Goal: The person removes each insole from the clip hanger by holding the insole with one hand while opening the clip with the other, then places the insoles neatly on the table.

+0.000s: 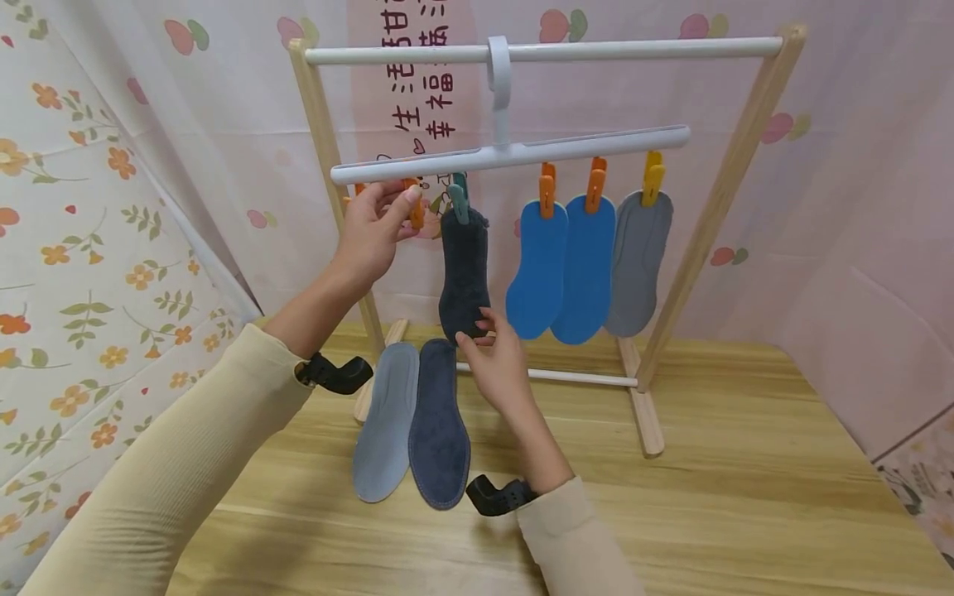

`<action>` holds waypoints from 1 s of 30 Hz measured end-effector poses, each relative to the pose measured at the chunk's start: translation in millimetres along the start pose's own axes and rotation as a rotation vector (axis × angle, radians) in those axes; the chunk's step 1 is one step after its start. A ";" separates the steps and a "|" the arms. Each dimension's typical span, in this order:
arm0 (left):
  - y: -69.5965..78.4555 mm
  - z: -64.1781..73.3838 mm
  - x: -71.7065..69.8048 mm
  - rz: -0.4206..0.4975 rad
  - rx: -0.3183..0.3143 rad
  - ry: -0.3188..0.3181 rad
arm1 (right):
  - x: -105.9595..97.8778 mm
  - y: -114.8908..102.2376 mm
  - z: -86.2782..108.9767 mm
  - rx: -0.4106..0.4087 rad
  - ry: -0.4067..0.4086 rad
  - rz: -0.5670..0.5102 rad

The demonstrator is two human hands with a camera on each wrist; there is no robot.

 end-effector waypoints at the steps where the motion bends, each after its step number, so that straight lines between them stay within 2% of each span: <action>1: -0.1 0.1 -0.5 0.004 0.003 0.003 | 1.3 0.4 -1.1 -0.003 0.003 0.011; 6: -2.8 1.5 -1.5 0.019 -0.006 0.011 | 5.5 4.3 -3.8 -0.005 -0.001 0.085; 11: -3.6 2.7 1.6 0.028 -0.022 -0.001 | 3.0 9.9 -4.8 0.037 -0.001 0.111; 23: -1.7 1.7 5.0 0.027 -0.017 -0.001 | -8.1 16.5 -10.2 0.045 -0.001 0.104; 30: 0.5 4.3 7.6 0.030 -0.017 -0.006 | -5.9 18.2 -9.1 0.056 -0.017 0.074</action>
Point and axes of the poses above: each hand's wrist, its own z-axis away from the middle knuckle, its own x-axis out of the palm, y = z × x, the point moved 2 cm from there along -z, towards the middle knuckle, and after that the axes turned 6 degrees about -z, right-handed, at the moved point
